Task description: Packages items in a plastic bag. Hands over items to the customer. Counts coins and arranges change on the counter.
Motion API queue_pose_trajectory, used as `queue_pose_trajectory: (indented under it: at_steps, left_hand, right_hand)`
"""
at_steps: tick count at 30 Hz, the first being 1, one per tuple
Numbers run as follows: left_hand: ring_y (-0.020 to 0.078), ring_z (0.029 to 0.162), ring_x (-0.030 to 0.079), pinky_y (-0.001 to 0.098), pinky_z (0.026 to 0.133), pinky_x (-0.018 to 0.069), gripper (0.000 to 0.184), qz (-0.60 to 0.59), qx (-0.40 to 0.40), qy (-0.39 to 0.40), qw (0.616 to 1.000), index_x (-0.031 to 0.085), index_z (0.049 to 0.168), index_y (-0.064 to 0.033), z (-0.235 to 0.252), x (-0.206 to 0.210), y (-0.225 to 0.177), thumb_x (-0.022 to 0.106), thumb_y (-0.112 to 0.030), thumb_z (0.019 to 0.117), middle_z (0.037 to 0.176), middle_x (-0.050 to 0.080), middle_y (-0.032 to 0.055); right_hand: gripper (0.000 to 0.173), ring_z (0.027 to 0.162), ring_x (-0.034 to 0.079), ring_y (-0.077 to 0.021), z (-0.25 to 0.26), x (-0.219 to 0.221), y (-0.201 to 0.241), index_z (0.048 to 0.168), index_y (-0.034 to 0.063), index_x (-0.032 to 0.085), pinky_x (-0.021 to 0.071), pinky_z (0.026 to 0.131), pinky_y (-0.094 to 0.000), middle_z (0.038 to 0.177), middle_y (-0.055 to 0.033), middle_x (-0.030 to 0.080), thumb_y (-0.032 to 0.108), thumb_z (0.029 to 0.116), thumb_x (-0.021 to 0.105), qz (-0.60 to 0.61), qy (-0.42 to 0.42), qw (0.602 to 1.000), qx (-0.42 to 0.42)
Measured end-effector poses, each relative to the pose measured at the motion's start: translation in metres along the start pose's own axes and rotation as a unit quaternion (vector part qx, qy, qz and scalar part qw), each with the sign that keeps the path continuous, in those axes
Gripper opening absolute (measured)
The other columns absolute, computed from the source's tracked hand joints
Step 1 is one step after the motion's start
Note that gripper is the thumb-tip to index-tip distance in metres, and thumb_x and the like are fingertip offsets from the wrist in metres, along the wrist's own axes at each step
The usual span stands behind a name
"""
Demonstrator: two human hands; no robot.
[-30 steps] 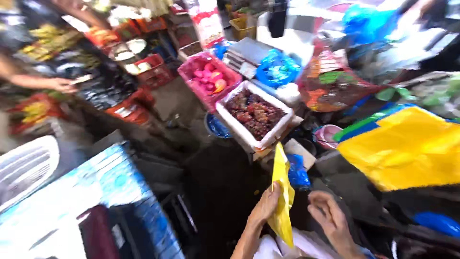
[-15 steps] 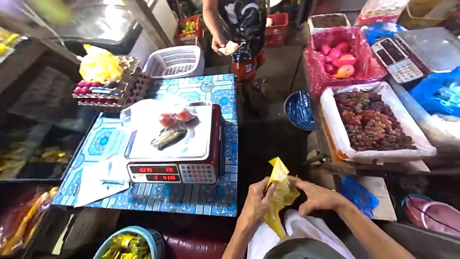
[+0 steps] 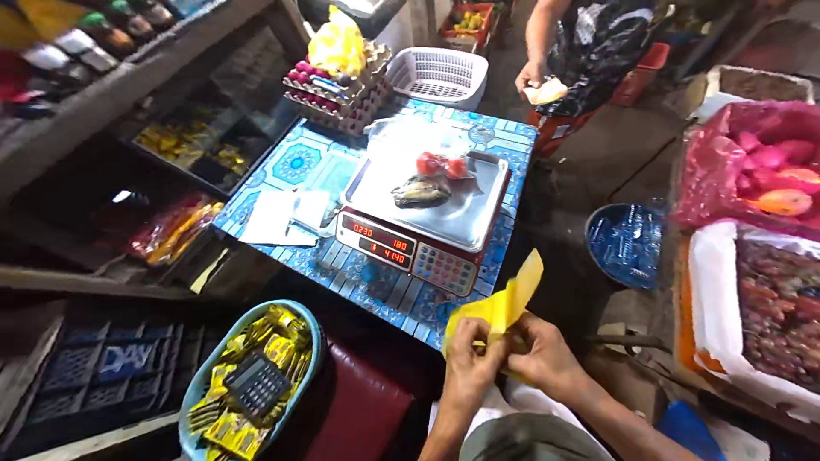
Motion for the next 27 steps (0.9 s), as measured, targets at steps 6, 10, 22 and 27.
queue_pose_trajectory:
  at_steps: [6, 10, 22, 27]
  left_hand:
    - [0.0155, 0.093, 0.074, 0.0339, 0.089, 0.0597, 0.018, -0.541, -0.109, 0.045, 0.833, 0.075, 0.104, -0.0105, 0.007, -0.052, 0.019, 0.073, -0.007, 0.0863, 0.100, 0.077, 0.0062]
    - [0.0126, 0.096, 0.074, 0.0296, 0.085, 0.0609, 0.023, -0.576, 0.018, 0.066, 0.815, 0.077, 0.112, -0.0168, 0.001, -0.119, 0.041, 0.069, -0.026, 0.0932, 0.105, 0.077, 0.0034]
    - [0.0345, 0.073, 0.073, 0.0492, 0.055, 0.0577, 0.006, 0.475, 0.231, -0.209, 0.823, 0.069, 0.078, 0.0051, 0.006, -0.236, -0.035, 0.064, 0.004, 0.0749, 0.109, 0.072, 0.0224]
    - [0.0312, 0.086, 0.077, 0.0486, 0.061, 0.0616, 0.029, 0.327, 0.208, -0.047, 0.920, 0.071, 0.104, 0.0079, -0.010, -0.189, -0.012, 0.076, 0.004, 0.0752, 0.155, 0.048, 0.0206]
  right_hand:
    - [0.013, 0.070, 0.069, -0.0056, 0.036, 0.009, 0.004, 0.084, 0.0190, 0.070, 0.0600, 0.066, -0.0252, 0.079, 0.0030, 0.074, 0.008, 0.0901, 0.065, 0.379, 0.042, 0.907, 0.180]
    - [0.025, 0.067, 0.069, -0.0053, 0.079, -0.009, 0.020, 0.090, 0.0154, 0.061, 0.0607, 0.063, -0.0232, 0.076, 0.0018, 0.071, 0.010, 0.1063, 0.043, 0.376, -0.052, 0.912, 0.156]
    - [0.008, 0.075, 0.061, 0.0063, 0.076, 0.027, 0.104, 0.092, 0.0214, 0.064, 0.0520, 0.062, -0.0123, 0.088, 0.0130, 0.063, 0.017, 0.0903, 0.070, 0.085, 0.322, 0.940, -0.069]
    - [0.030, 0.100, 0.066, -0.0009, 0.160, -0.012, 0.131, 0.117, 0.0247, 0.072, 0.0575, 0.083, -0.0212, 0.112, 0.0116, 0.071, 0.038, 0.0898, 0.075, -0.018, 0.186, 0.940, -0.286]
Point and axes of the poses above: each hand's wrist, its own z-axis towards the middle knuckle, its own x-axis out of the palm, y = z × x, the point moved 2 cm from there along z, towards the middle knuckle
